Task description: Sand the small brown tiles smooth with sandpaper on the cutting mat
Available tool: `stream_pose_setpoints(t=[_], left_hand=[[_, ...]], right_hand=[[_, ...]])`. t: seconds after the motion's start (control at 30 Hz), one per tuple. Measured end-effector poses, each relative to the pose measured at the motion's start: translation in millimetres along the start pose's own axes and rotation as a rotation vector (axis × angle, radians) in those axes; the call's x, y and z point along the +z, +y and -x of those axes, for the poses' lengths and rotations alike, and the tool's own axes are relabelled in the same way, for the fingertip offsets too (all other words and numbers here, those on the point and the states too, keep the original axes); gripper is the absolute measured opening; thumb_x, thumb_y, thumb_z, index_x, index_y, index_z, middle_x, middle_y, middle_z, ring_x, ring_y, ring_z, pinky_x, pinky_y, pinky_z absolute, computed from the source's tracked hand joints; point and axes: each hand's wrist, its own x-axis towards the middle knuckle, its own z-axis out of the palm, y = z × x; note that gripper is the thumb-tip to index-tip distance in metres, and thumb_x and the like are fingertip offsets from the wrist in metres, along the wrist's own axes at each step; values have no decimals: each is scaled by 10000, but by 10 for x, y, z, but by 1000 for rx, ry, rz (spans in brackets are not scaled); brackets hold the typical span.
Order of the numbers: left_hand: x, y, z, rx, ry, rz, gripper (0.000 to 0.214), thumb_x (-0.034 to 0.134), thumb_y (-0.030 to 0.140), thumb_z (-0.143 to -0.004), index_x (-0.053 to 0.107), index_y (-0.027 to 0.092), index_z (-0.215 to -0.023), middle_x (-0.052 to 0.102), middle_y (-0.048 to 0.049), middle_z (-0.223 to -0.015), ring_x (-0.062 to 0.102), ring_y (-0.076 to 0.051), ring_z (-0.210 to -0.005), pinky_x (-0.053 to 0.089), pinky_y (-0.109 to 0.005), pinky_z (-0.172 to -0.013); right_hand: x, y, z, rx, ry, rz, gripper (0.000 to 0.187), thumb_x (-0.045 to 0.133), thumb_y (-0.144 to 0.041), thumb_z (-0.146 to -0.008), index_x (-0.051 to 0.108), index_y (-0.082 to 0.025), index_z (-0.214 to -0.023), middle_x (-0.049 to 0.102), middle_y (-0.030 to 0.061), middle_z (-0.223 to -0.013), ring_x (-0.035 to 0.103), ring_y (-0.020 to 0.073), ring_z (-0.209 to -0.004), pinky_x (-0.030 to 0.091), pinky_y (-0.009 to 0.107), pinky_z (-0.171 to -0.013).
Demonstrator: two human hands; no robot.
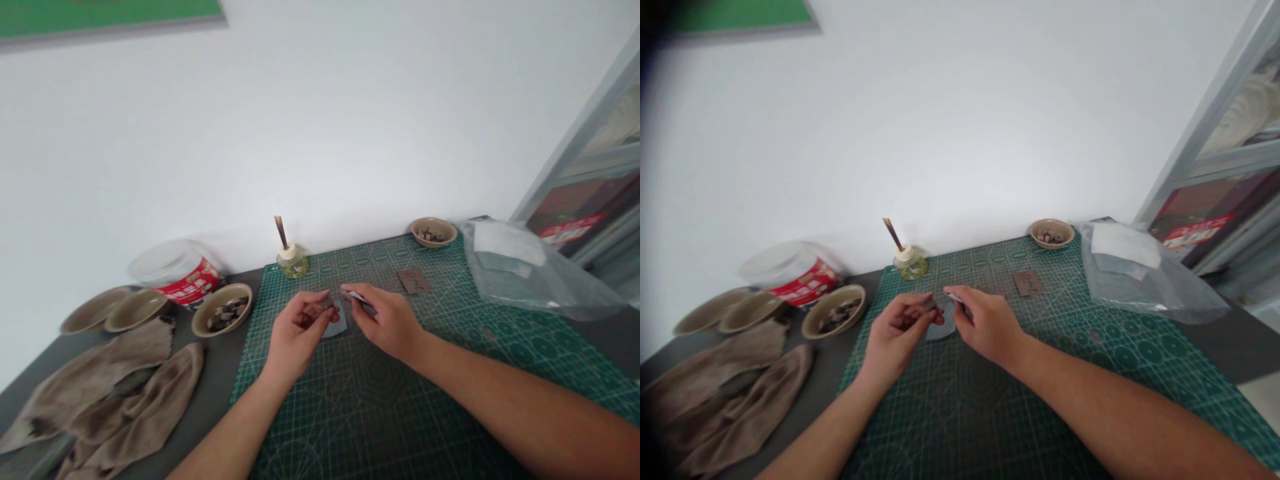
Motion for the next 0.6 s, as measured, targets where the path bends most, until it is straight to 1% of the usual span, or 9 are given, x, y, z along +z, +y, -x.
stream_pose_setpoints(t=[0.1, 0.17, 0.27, 0.37, 0.47, 0.6], left_hand=[[-13, -15, -5, -29, -24, -111, 119, 685, 234, -812, 618, 163, -880, 645, 12, -659, 614, -121, -600, 482, -222, -591], [-23, -21, -4, -26, -34, -178, 116, 676, 244, -819, 599, 164, -789, 631, 20, -633, 587, -110, -577, 458, -209, -566], [-27, -18, -3, -14, -38, -202, 130, 668, 233, -819, 577, 169, -751, 624, 28, -632, 572, -104, -581, 445, -202, -565], [-20, -8, -4, -20, -12, -208, 110, 687, 211, -788, 589, 168, -761, 612, 37, -639, 559, -96, -578, 436, -189, -551], [-15, 3, -2, -51, -11, -220, 116, 684, 224, -790, 592, 168, -750, 615, 35, -624, 567, -99, -570, 444, -190, -551], [-9, 34, 8, -81, -30, -247, 159, 675, 261, -806, 587, 169, -709, 641, 21, -597, 599, -113, -563, 466, -202, -559]], right_hand=[[11, -7, 8, -91, -24, -18, 380, 511, -93, -868, 588, -207, -1223, 704, 41, -1132, 667, 152, -1015, 511, 274, -919], [23, -18, 8, -172, -38, -26, 376, 503, -87, -875, 591, -195, -1225, 682, 59, -1189, 642, 154, -1082, 495, 296, -973], [37, -35, -6, -289, -26, 8, 332, 525, -117, -889, 616, -184, -1201, 653, 85, -1240, 590, 191, -1165, 461, 376, -1034], [37, -46, -23, -320, -11, 107, 279, 587, -184, -884, 653, -188, -1155, 681, 85, -1175, 609, 230, -1077, 490, 429, -977], [29, -56, -25, -316, -28, 201, 271, 591, -200, -891, 661, -173, -1152, 703, 86, -1109, 631, 222, -960, 520, 409, -903], [25, -45, -7, -365, -65, 256, 330, 547, -164, -914, 613, -146, -1237, 700, 97, -1139, 651, 208, -965, 531, 378, -898]])
